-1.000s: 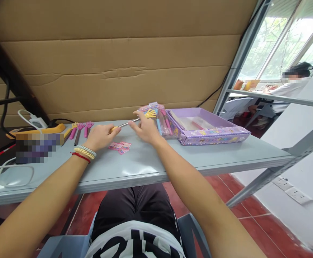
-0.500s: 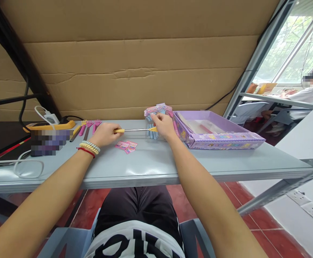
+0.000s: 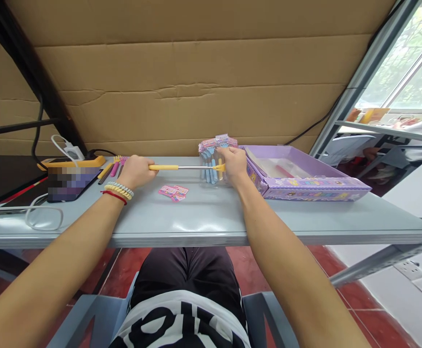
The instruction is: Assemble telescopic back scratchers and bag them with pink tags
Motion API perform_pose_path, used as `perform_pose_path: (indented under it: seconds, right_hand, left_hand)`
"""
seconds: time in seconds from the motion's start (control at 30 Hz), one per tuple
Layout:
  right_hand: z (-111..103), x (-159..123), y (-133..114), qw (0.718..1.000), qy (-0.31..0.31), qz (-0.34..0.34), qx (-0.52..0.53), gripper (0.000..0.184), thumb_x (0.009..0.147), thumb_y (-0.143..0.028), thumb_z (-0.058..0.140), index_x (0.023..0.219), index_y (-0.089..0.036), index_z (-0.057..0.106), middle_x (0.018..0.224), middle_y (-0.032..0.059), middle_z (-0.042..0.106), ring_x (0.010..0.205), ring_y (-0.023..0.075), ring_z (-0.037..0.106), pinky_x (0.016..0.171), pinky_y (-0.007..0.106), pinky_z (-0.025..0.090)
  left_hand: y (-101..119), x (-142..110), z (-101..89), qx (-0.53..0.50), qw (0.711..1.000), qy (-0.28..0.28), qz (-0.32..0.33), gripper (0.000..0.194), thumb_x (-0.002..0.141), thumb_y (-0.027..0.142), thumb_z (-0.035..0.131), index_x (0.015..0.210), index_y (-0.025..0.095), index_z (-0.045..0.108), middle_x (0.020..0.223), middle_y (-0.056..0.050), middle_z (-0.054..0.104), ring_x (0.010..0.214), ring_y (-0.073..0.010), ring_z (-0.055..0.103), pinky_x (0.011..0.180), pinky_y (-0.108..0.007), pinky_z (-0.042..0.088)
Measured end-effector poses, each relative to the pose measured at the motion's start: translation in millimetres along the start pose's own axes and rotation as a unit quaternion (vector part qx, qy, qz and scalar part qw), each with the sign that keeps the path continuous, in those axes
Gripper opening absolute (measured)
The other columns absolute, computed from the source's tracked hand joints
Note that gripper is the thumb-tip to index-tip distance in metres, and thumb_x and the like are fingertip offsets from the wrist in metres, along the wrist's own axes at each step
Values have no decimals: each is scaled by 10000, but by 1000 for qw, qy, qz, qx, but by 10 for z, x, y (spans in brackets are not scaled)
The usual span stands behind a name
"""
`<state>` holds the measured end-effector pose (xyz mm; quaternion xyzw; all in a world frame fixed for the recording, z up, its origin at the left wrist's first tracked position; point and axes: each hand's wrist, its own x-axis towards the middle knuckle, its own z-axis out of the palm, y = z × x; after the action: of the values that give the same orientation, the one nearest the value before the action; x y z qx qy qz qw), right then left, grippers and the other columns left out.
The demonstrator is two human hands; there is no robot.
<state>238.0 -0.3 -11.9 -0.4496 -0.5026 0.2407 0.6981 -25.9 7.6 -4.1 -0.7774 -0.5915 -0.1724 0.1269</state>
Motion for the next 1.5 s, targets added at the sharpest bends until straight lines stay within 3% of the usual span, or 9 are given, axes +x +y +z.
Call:
perform_pose_path:
  seconds: [0.2, 0.4, 0.53, 0.7, 0.87, 1.0, 1.17, 1.33, 1.5]
  right_hand:
    - [125, -141, 9, 996, -62, -60, 8, 405, 593, -294, 614, 450, -197, 248, 458, -58, 242, 457, 60, 225, 426, 211, 190]
    - [169, -208, -11, 994, -72, -80, 19, 377, 607, -258, 616, 450, -188, 281, 465, -53, 279, 468, 63, 249, 439, 211, 198]
    - [115, -163, -134, 988, -62, -48, 134, 328, 565, -241, 621, 443, -184, 322, 430, -64, 281, 415, 55, 243, 408, 206, 199]
    - [-98, -32, -333, 936, -5, 40, 350, 278, 638, -285, 518, 496, -191, 297, 419, -53, 288, 370, 84, 307, 375, 216, 282]
    - [-165, -69, -458, 910, 26, 86, 405, 240, 650, -268, 552, 540, -182, 357, 458, -48, 359, 425, 79, 402, 426, 200, 367]
    - [-103, -204, -611, 927, -29, 67, 367, 283, 694, -350, 594, 574, -197, 388, 462, -62, 318, 416, 75, 354, 422, 199, 332]
    - [25, -369, -919, 952, -117, 60, 277, 432, 810, -556, 537, 585, -216, 398, 430, -80, 216, 362, 66, 178, 384, 216, 224]
    - [168, -498, -1102, 949, -201, 113, 214, 514, 824, -656, 508, 568, -219, 421, 411, -88, 161, 332, 60, 127, 364, 229, 156]
    - [326, -644, -1155, 941, -227, 129, 218, 513, 776, -648, 589, 569, -212, 415, 405, -103, 158, 317, 42, 119, 346, 219, 127]
  left_hand:
    - [220, -119, -230, -4, 998, 55, 7, 268, 705, 254, 481, 759, 163, 726, 657, -99, 661, 672, -236, 583, 590, -314, 350]
    - [128, -92, -131, -53, 998, 42, 17, 197, 687, 265, 492, 640, 181, 664, 548, -67, 579, 597, -204, 520, 548, -301, 299]
    - [139, -91, -30, -109, 992, 7, 58, 239, 718, 358, 515, 558, 188, 564, 487, -24, 494, 505, -151, 419, 518, -286, 255]
    - [390, -187, 10, -212, 956, -60, 194, 405, 871, 509, 379, 674, 185, 521, 535, 8, 516, 478, -117, 390, 512, -263, 240]
    - [535, -257, 50, -206, 938, -102, 262, 381, 935, 463, 298, 771, 197, 518, 611, 5, 596, 510, -132, 445, 541, -261, 251]
    - [544, -265, -16, -196, 937, -113, 267, 372, 934, 440, 334, 764, 195, 557, 610, -2, 609, 526, -139, 472, 550, -269, 263]
    - [709, -398, -130, -208, 929, -164, 258, 361, 904, 433, 419, 714, 185, 600, 600, -24, 592, 525, -137, 476, 535, -274, 263]
    - [913, -784, -107, -276, 936, -129, 178, 280, 865, 335, 506, 635, 184, 563, 629, -34, 605, 586, -151, 504, 561, -279, 292]
    - [971, -1091, -41, -369, 922, -92, 80, 239, 861, 283, 505, 652, 181, 564, 622, -5, 585, 579, -132, 473, 577, -270, 311]
